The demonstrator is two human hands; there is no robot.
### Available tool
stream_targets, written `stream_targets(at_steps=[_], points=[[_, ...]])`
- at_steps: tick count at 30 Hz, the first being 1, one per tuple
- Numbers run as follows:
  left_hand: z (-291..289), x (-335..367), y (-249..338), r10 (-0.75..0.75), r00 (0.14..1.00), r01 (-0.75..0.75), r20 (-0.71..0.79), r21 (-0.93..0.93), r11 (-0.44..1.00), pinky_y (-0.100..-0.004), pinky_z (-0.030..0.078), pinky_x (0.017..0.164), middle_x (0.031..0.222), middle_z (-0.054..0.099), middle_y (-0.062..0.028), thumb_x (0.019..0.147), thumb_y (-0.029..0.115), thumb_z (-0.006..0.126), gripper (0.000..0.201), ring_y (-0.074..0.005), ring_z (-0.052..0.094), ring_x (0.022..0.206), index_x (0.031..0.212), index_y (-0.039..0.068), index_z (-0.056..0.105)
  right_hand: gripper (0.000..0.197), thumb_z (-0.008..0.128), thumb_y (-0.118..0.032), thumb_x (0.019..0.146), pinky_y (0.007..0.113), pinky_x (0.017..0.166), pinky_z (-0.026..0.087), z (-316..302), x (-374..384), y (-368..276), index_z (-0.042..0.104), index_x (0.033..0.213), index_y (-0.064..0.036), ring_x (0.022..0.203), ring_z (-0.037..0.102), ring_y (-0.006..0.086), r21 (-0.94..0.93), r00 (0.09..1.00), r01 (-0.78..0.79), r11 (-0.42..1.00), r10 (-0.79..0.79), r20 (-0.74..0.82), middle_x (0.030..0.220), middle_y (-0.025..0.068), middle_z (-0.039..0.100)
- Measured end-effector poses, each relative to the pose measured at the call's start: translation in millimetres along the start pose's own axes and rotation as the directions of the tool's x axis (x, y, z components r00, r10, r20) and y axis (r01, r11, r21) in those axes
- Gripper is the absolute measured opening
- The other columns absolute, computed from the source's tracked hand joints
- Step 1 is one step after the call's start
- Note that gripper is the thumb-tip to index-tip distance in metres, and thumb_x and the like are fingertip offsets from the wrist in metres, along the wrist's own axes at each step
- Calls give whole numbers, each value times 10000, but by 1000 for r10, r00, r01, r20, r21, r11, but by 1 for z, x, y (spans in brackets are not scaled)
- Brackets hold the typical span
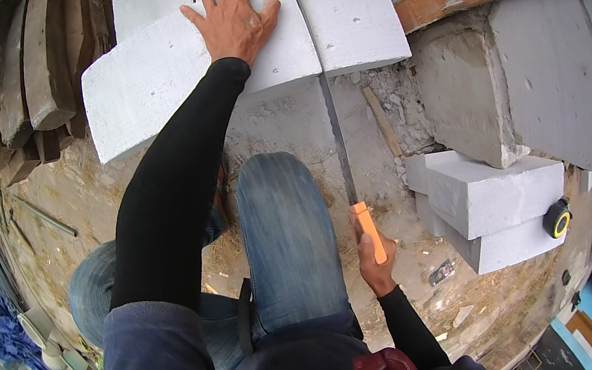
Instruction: The person saws a white brick with a hand saw, measures a brick using a tape measure, and then applies mortar from a bucket to a wall before placing a sawed brick section onto the mortar.
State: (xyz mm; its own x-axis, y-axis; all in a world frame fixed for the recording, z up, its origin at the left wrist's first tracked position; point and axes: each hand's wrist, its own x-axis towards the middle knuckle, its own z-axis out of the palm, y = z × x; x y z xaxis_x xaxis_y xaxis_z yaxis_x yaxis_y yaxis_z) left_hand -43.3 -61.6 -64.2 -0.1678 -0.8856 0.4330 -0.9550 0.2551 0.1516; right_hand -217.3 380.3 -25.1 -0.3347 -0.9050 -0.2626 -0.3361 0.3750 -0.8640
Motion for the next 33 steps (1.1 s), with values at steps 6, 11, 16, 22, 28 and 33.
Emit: stream_targets(at_steps=[6, 11, 16, 22, 28, 33], points=[[0, -2, 0, -14, 998, 14, 57, -4, 1000, -805, 146, 1077, 1349, 627, -127, 890, 643, 541, 708, -377, 491, 1324, 1339, 105, 649, 274, 604, -185, 981, 355, 494, 380, 15, 58, -28, 572, 786, 6, 503, 437, 177, -2, 999, 27, 1000, -27, -44, 572, 97, 459], [-3, 1, -1, -21, 1000, 21, 19, 6, 1000, -802, 143, 1083, 1336, 629, -136, 890, 647, 537, 722, -381, 484, 1334, 1340, 92, 644, 272, 591, -183, 974, 366, 502, 407, 7, 19, -39, 596, 784, 12, 495, 507, 193, -13, 995, 78, 997, -79, -59, 570, 110, 499], [-1, 5, -3, -20, 999, 21, 46, -12, 1000, -789, 136, 1088, 1343, 627, -132, 892, 653, 539, 716, -358, 487, 1340, 1340, 105, 646, 279, 610, -155, 988, 351, 487, 338, 22, 107, -78, 557, 782, 25, 516, 352, 164, 55, 999, 33, 998, -31, -29, 569, 88, 460], [-4, -5, -1, -3, 999, 3, 35, 3, 1000, -786, 160, 1076, 1351, 627, -114, 886, 669, 544, 719, -351, 492, 1337, 1346, 125, 644, 227, 579, -178, 960, 334, 529, 438, -13, -40, -17, 643, 863, 17, 533, 569, 183, -50, 999, 30, 998, -31, -20, 598, 116, 531], [-3, 3, 3, 3, 996, -4, 91, 8, 1000, -789, 158, 1078, 1370, 617, -120, 886, 659, 541, 715, -360, 490, 1340, 1354, 128, 640, 293, 598, -141, 990, 359, 482, 347, 19, 115, -99, 541, 747, 13, 510, 347, 172, 70, 1000, 8, 998, -6, -26, 566, 110, 450], [-2, -5, -4, 9, 998, -8, 58, -23, 1000, -789, 131, 1091, 1363, 616, -142, 880, 669, 536, 732, -367, 479, 1351, 1354, 122, 639, 243, 587, -159, 955, 325, 523, 455, -24, -43, -32, 642, 817, 33, 521, 590, 168, -99, 999, -35, 994, 37, 14, 585, 113, 542]])
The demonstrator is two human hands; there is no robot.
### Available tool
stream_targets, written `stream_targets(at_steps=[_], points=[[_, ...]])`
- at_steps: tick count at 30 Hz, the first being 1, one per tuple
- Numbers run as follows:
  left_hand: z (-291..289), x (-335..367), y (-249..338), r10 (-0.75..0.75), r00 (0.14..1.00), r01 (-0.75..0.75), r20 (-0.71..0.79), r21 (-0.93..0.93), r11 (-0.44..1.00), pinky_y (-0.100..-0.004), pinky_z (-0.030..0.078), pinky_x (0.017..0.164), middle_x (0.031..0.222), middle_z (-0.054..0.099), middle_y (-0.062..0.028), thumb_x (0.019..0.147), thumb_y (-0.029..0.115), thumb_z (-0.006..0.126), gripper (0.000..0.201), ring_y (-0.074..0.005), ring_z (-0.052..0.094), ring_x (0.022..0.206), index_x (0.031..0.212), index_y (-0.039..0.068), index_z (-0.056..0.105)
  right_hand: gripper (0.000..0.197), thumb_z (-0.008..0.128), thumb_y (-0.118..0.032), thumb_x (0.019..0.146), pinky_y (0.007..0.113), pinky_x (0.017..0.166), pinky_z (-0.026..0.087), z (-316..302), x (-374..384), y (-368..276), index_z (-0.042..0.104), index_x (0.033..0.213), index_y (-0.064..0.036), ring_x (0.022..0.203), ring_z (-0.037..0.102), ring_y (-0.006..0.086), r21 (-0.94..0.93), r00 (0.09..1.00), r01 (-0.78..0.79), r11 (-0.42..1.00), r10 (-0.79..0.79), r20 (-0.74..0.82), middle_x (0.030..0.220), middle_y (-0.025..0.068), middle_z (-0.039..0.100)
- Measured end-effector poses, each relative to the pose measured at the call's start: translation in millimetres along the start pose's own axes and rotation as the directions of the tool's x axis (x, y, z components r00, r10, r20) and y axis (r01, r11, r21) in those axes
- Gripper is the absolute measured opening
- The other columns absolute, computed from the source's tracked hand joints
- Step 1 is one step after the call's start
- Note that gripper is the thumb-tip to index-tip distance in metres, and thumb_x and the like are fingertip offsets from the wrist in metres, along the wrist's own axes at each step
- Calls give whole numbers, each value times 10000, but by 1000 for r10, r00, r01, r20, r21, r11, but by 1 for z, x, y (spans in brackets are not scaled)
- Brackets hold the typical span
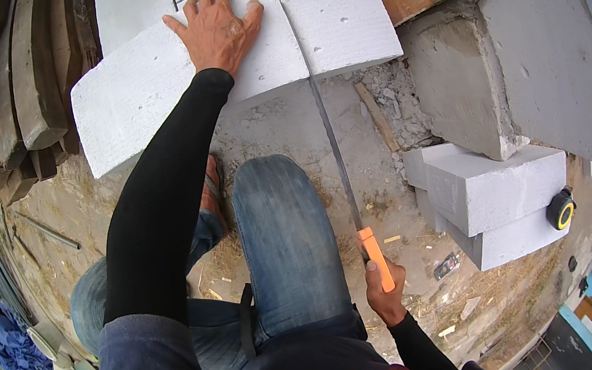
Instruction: The person saws a white brick with a hand saw, measures a brick using a tape measure, and then applies mortar from a bucket to a wall before placing a sawed brick section onto the mortar.
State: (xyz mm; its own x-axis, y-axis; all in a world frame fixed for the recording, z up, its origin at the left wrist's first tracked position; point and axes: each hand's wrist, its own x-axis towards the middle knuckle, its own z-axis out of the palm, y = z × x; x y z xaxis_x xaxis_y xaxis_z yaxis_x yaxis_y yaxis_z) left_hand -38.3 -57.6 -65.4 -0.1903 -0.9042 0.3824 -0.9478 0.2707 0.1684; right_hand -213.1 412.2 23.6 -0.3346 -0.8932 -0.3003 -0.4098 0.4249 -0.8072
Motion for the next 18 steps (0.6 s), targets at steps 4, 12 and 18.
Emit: stream_targets(at_steps=[4, 12, 18], points=[[-3, 14, 7, 12, 1000, -12, -28, 7, 1000, -791, 124, 1090, 1358, 619, -142, 888, 648, 544, 718, -373, 479, 1347, 1352, 109, 635, 281, 607, -163, 978, 338, 493, 383, 39, 138, -59, 586, 773, 27, 492, 458, 156, 147, 998, 39, 988, -31, -61, 562, 93, 478], [-9, 9, 5, -53, 997, 53, 55, -4, 999, -795, 105, 1090, 1352, 603, -146, 891, 591, 558, 680, -365, 471, 1338, 1335, 81, 632, 303, 643, -225, 940, 354, 508, 429, 16, 44, -16, 565, 743, -8, 487, 547, 231, 73, 998, 44, 996, -40, -56, 566, 111, 500], [-20, 16, 20, -86, 993, 86, 86, 0, 996, -788, 111, 1098, 1348, 599, -151, 911, 501, 567, 622, -358, 479, 1328, 1360, 72, 604, 384, 600, -339, 934, 387, 456, 411, -46, -57, -57, 540, 699, -41, 437, 522, 292, -26, 975, 200, 979, -201, -92, 550, 94, 474]])
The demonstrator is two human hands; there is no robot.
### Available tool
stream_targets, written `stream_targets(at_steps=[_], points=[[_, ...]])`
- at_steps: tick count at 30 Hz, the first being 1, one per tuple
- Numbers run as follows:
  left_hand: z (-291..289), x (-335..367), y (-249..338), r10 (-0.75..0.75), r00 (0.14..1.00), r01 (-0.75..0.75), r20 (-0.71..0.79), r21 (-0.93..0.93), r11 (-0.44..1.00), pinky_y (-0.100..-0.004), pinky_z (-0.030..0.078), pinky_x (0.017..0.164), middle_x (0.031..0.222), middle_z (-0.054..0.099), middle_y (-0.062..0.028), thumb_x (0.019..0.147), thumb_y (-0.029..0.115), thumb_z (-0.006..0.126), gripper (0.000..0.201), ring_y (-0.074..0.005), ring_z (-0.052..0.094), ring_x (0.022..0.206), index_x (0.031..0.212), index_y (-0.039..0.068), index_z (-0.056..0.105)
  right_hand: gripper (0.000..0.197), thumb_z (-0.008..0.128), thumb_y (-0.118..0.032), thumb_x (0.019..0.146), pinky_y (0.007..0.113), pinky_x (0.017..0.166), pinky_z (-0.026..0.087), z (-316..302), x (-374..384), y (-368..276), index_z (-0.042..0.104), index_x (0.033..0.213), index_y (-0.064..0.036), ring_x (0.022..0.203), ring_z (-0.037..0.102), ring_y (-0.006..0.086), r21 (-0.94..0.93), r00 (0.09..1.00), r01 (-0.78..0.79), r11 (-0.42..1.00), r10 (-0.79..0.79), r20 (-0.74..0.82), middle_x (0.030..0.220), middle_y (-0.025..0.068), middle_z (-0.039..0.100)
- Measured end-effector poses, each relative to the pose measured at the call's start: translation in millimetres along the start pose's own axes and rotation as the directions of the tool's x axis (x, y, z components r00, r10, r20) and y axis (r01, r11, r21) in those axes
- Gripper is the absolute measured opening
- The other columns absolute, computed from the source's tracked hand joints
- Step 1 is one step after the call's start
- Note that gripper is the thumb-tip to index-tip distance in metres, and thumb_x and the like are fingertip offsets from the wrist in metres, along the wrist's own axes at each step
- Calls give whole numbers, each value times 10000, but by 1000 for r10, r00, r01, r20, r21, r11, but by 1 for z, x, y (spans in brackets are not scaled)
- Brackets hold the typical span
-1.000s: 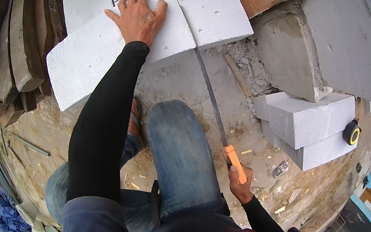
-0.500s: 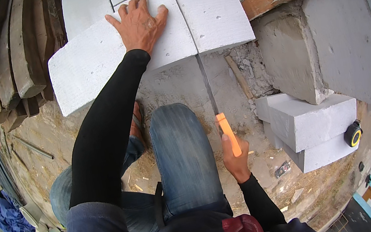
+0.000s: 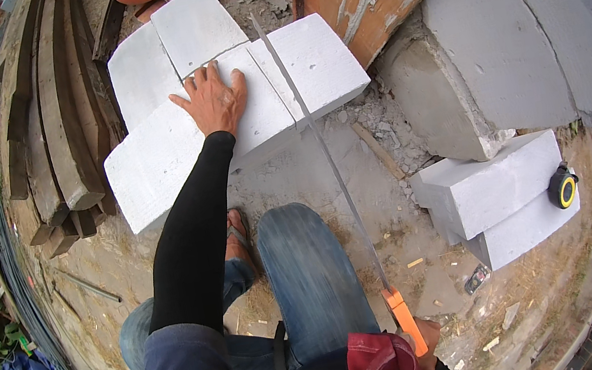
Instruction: The person saws a white brick with a hand saw, measures a brick using a tape measure, and then applies mortar from a bucket to a wall before placing a sawed brick section onto the mortar.
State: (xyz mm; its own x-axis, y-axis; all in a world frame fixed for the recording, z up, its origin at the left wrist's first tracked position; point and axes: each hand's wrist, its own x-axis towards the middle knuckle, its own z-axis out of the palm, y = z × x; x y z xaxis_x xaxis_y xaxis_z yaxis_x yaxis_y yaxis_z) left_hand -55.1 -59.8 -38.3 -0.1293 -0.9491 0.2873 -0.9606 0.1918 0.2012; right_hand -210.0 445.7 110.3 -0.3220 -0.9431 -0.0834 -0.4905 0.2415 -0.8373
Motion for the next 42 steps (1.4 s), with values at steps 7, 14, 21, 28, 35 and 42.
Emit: stream_targets(at_steps=[7, 14, 21, 28, 35, 42], points=[[-35, 9, -94, -234, 961, 120, -144, -545, 830, -739, 90, 1137, 1571, 329, -251, 1026, 481, 403, 693, -436, 275, 1476, 1543, 22, 344, 365, 745, -335, 820, 412, 487, 463, 62, 199, -65, 544, 786, -32, 502, 567, 319, -77, 957, 289, 954, -290, 3, 613, 138, 542], [-122, -49, -166, -611, 738, 617, 284, 82, 783, -738, 225, 1089, 1608, 242, -286, 898, 811, 404, 1043, -492, 226, 1481, 1572, 24, 281, 445, 656, -426, 914, 467, 674, 526, 190, 287, -101, 648, 894, 18, 723, 658, 346, -196, 860, 510, 837, -491, 140, 785, 199, 659], [-96, -119, -249, -656, 734, 677, 177, -103, 729, -518, 467, 970, 1162, 613, -398, 880, 790, 481, 1016, -495, 613, 1122, 1249, -156, 522, 577, 622, -481, 944, 512, 910, 485, 89, 392, -8, 656, 1158, 54, 1075, 606, 422, -303, 847, -21, 953, -144, -511, 1145, 261, 646], [-114, -114, -192, -717, 694, 715, 64, 60, 697, -539, 480, 924, 1129, 666, -327, 891, 771, 470, 909, -487, 630, 1083, 1140, -92, 612, 917, 660, -692, 830, 480, 1045, 416, 76, 421, 89, 541, 1393, 22, 1283, 501, 330, 643, 904, -401, 653, 396, 161, 1349, 180, 579], [-125, -99, -229, -583, 812, 579, 32, 80, 811, -533, 477, 948, 1149, 663, -332, 877, 759, 512, 921, -486, 625, 1110, 1169, -104, 645, 974, 679, -682, 820, 500, 1071, 380, 90, 363, 92, 438, 1479, -7, 1323, 460, 341, 702, 854, -465, 540, 483, 195, 1480, 201, 454], [-103, -99, -211, -584, 812, 578, 22, 117, 808, -530, 486, 950, 1171, 668, -314, 880, 761, 505, 935, -473, 635, 1109, 1275, -79, 613, 947, 654, -671, 866, 582, 1079, 396, 99, 309, 166, 317, 1550, -110, 1356, 445, 405, 898, 822, -414, 146, 483, 301, 1537, 205, 366]])
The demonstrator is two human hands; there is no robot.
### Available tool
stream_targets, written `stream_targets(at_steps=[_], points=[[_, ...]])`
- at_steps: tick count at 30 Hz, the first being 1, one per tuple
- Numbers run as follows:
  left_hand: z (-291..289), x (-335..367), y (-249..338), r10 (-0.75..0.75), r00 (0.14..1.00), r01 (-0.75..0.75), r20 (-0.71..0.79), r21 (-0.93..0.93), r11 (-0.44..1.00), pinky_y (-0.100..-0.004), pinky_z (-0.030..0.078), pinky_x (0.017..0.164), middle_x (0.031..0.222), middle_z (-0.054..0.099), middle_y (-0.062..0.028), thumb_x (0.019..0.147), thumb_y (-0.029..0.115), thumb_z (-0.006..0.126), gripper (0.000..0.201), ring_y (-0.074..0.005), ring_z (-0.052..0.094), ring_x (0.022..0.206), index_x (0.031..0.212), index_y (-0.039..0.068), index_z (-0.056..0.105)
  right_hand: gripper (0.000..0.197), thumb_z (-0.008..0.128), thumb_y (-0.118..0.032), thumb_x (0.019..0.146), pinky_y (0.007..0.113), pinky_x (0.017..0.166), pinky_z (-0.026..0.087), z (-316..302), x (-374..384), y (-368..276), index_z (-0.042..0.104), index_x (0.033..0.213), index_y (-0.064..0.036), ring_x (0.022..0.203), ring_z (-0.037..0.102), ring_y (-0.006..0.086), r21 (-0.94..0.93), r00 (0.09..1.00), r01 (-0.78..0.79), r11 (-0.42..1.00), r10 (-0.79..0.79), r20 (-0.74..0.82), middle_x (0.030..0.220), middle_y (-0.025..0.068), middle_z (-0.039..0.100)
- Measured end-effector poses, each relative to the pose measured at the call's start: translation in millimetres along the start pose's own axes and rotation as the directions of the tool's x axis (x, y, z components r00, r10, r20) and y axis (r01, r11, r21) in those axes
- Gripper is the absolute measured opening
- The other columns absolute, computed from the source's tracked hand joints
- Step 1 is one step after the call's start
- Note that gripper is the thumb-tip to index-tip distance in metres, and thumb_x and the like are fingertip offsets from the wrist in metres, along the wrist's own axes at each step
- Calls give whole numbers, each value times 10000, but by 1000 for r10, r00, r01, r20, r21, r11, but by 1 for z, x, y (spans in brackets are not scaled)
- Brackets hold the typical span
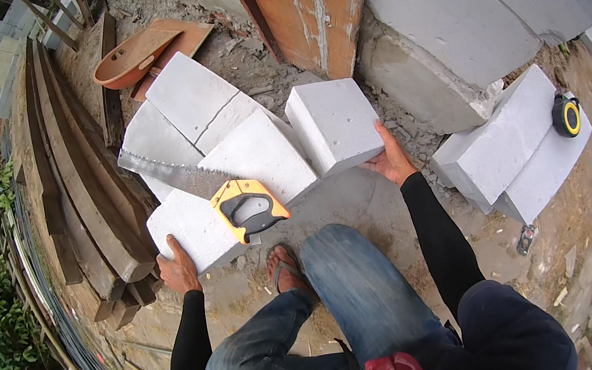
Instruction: The person saws a white brick with a hand saw, measures a brick using a tape measure, and then applies mortar from a bucket to a wall before placing a sawed brick section onto the mortar.
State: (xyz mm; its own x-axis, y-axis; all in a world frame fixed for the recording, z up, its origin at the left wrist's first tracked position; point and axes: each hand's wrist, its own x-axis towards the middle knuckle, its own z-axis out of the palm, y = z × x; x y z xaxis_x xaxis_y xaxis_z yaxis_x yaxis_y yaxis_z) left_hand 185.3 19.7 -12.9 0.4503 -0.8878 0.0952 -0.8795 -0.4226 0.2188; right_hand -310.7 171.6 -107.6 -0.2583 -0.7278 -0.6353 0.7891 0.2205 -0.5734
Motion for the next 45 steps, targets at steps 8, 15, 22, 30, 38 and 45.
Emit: stream_targets(at_steps=[8, 15, 22, 30, 38, 45], points=[[-15, 13, -13, 57, 998, -55, -37, 37, 998, -524, 457, 992, 1225, 639, -330, 893, 769, 477, 966, -476, 609, 1148, 1299, -101, 588, 966, 610, -657, 900, 600, 1115, 355, -55, -60, 54, 265, 1576, -59, 1413, 383, 409, -48, 966, -42, 998, 28, -258, 1549, 245, 345], [-5, 5, -6, 54, 998, -55, 38, 46, 997, -531, 448, 988, 1199, 642, -341, 905, 780, 432, 963, -486, 603, 1147, 1247, -102, 608, 789, 646, -446, 939, 530, 1155, 325, -109, -97, 106, 350, 1534, -20, 1416, 348, 480, -870, 840, 8, 492, -475, -261, 1544, 292, 347], [-2, 17, -19, 70, 985, -80, 156, 58, 995, -525, 441, 997, 1214, 621, -363, 918, 785, 394, 958, -497, 586, 1169, 1177, -110, 613, 542, 728, -190, 870, 467, 1075, 410, 129, -170, 46, 568, 1355, -7, 1290, 499, 354, -656, 557, 754, 21, -549, 623, 1366, 186, 523], [7, 86, -70, 133, 913, -124, 386, -47, 991, -374, 397, 1101, 1541, 381, -301, 933, 738, 468, 1095, -353, 447, 1404, 1508, -167, 243, 316, 653, -193, 860, 449, 886, 444, 242, -108, 112, 693, 1085, 25, 926, 625, 290, -480, 520, 629, -612, -129, 845, 1017, 153, 674], [-49, 55, -1, 453, 799, -444, 395, -119, 888, -408, 238, 1213, 1591, 260, -332, 953, 660, 518, 957, -396, 200, 1525, 1515, -91, 325, 286, 652, -288, 919, 457, 544, 486, 222, -150, 20, 573, 918, -13, 585, 629, 361, -631, 643, 742, 226, -509, 572, 701, 187, 628], [-45, -63, 157, 682, 495, -707, 539, -206, 677, -448, 365, 1154, 1504, 385, -366, 772, 723, 705, 1131, -457, 401, 1412, 1447, -134, 407, 368, 639, -330, 967, 429, 508, 434, 87, -192, 19, 554, 811, -8, 521, 575, 350, -737, 753, 539, 408, -626, 205, 583, 144, 541]])
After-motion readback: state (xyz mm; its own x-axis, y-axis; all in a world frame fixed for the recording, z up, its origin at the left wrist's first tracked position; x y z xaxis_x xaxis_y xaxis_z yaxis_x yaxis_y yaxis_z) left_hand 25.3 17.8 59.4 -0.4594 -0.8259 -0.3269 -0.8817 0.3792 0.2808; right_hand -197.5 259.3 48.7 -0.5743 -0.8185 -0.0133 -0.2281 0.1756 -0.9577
